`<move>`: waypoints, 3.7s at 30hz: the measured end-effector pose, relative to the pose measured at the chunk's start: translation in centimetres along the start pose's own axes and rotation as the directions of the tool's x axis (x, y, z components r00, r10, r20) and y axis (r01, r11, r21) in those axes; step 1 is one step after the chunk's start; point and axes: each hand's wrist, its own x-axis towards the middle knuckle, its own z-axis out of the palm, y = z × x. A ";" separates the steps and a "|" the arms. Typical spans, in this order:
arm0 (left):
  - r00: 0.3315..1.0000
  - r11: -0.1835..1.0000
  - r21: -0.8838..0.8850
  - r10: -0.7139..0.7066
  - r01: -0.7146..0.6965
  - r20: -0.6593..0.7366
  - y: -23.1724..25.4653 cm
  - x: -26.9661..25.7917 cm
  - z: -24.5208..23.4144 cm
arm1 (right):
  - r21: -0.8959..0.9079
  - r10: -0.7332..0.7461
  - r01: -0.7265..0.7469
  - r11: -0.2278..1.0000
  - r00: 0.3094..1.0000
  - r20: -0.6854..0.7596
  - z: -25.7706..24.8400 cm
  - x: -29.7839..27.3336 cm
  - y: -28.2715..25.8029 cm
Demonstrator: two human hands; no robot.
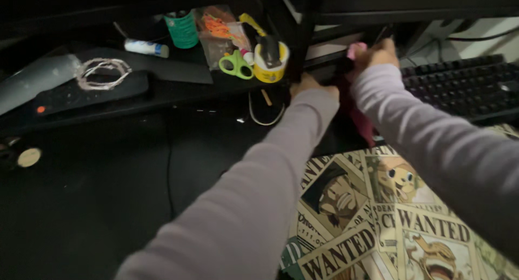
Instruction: The person unrolls a desk mat on a desk, connects cables behind a monitor, and wipes down the computer screen, keyboard, and desk surface with a cloth.
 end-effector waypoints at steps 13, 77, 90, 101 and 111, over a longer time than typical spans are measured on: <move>0.943 0.902 -0.279 -0.331 0.330 0.043 2.0 -2.8 -1.8 | -0.733 0.144 0.084 0.675 0.959 0.243 0.8 0.2 5.8; 0.821 0.980 -0.200 -0.110 -0.005 -0.560 -10.2 -13.4 -18.8 | -0.150 -0.422 0.586 0.796 0.716 0.555 6.4 -22.8 0.2; 0.876 0.797 0.365 -0.420 0.481 -0.237 -14.3 -23.1 -25.6 | -0.815 0.186 0.483 0.319 0.811 0.554 2.6 -37.1 -5.2; 0.976 0.953 0.219 -0.187 0.208 -0.111 -17.9 -18.4 -22.4 | -0.719 0.113 0.261 0.644 0.897 0.427 3.7 -32.9 -4.3; 0.908 0.967 -0.027 -0.246 0.252 -0.339 -24.8 -13.3 -29.2 | -0.517 -0.287 0.558 0.649 0.809 0.513 15.7 -40.3 -3.7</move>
